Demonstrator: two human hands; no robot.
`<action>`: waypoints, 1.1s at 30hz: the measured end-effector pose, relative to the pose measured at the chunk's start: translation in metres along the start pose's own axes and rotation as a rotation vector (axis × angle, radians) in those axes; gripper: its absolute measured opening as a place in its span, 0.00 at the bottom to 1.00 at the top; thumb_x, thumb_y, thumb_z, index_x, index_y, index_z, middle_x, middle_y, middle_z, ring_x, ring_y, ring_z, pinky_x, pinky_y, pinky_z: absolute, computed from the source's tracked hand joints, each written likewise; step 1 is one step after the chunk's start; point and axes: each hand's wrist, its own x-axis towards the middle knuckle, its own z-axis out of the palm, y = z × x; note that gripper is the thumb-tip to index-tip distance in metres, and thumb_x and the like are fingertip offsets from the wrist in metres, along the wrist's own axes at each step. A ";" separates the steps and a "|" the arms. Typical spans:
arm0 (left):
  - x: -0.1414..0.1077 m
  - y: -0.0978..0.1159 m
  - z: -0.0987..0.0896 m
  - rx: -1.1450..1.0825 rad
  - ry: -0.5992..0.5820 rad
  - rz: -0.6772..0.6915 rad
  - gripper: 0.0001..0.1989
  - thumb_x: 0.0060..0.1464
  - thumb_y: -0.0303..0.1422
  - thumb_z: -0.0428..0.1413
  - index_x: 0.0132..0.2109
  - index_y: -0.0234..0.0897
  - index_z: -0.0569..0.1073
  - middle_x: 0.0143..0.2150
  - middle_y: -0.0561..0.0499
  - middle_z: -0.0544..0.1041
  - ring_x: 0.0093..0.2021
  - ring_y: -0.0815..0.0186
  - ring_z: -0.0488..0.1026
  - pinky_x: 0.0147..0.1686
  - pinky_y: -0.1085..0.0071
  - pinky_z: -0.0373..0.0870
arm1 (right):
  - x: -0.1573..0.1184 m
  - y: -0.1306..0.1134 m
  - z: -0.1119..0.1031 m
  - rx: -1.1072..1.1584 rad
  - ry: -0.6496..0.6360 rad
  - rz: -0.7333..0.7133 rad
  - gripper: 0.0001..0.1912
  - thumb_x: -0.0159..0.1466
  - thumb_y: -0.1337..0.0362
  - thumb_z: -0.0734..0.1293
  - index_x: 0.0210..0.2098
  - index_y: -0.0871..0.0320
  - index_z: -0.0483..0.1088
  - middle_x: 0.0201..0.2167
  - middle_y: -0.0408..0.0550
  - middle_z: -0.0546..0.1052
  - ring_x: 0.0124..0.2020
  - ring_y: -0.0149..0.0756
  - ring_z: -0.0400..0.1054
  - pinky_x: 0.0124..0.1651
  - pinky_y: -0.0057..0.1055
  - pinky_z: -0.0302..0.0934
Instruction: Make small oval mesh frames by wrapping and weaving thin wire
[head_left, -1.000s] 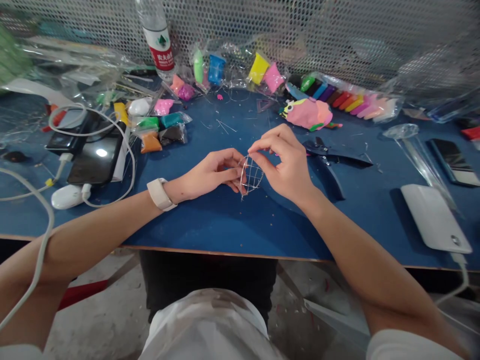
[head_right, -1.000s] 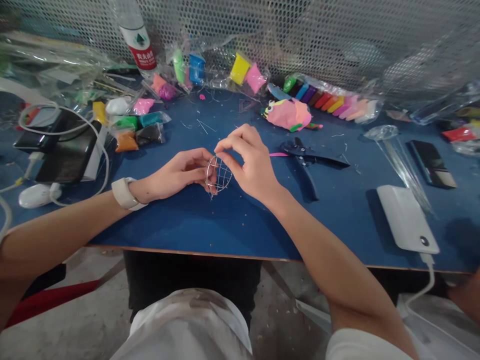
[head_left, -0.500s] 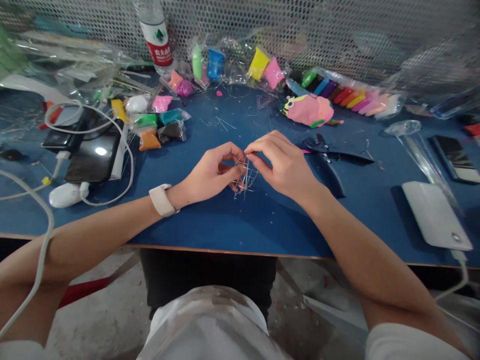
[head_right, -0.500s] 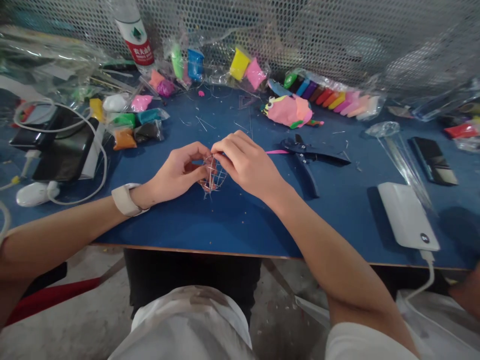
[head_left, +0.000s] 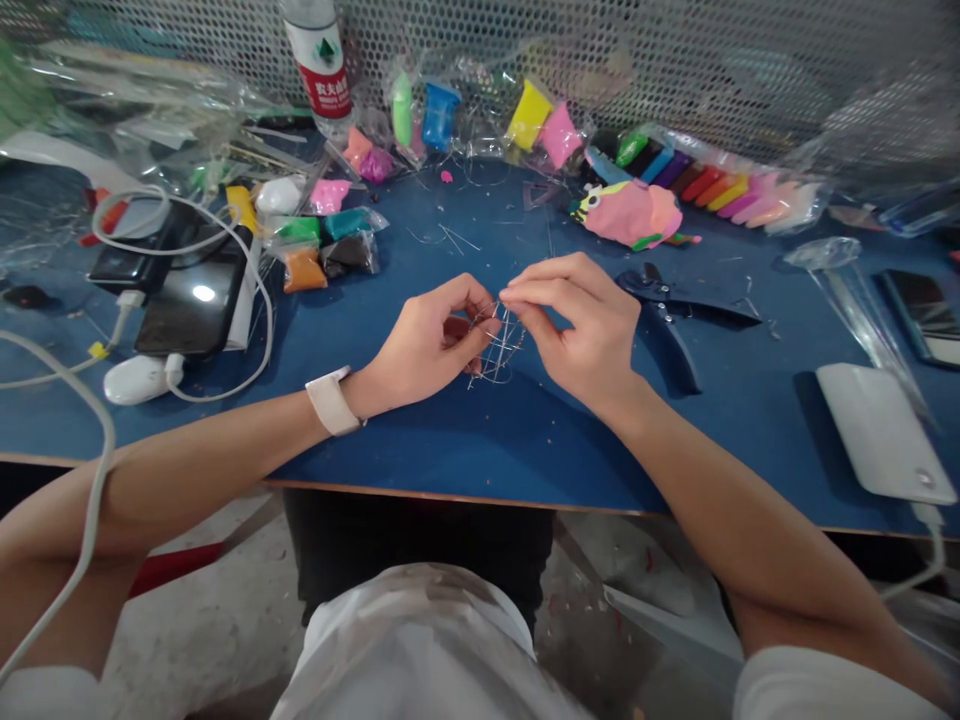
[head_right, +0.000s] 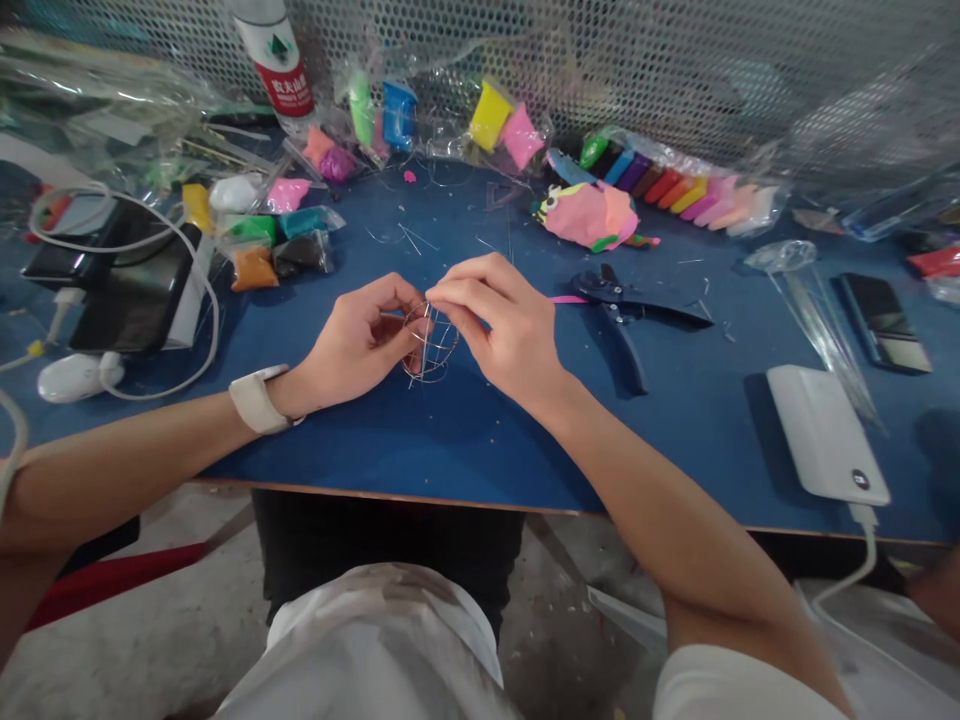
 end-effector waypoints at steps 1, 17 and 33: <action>0.000 0.001 0.000 0.004 -0.001 -0.015 0.05 0.74 0.30 0.61 0.45 0.40 0.72 0.37 0.56 0.77 0.27 0.72 0.81 0.28 0.76 0.79 | 0.000 -0.001 0.000 0.012 -0.004 0.010 0.07 0.83 0.59 0.70 0.51 0.44 0.83 0.47 0.46 0.87 0.49 0.44 0.83 0.55 0.48 0.79; -0.001 0.010 -0.001 -0.021 0.012 -0.094 0.07 0.72 0.33 0.64 0.44 0.40 0.73 0.39 0.54 0.80 0.26 0.72 0.79 0.27 0.74 0.79 | -0.002 -0.007 0.005 0.028 -0.031 0.035 0.08 0.83 0.59 0.67 0.50 0.47 0.79 0.46 0.49 0.87 0.49 0.47 0.84 0.57 0.50 0.79; 0.003 0.012 -0.003 -0.128 -0.031 -0.163 0.12 0.65 0.34 0.71 0.42 0.39 0.75 0.37 0.55 0.80 0.24 0.71 0.79 0.25 0.72 0.81 | 0.001 -0.003 0.000 0.001 -0.084 0.001 0.07 0.80 0.60 0.68 0.47 0.47 0.80 0.43 0.47 0.87 0.44 0.45 0.84 0.52 0.47 0.80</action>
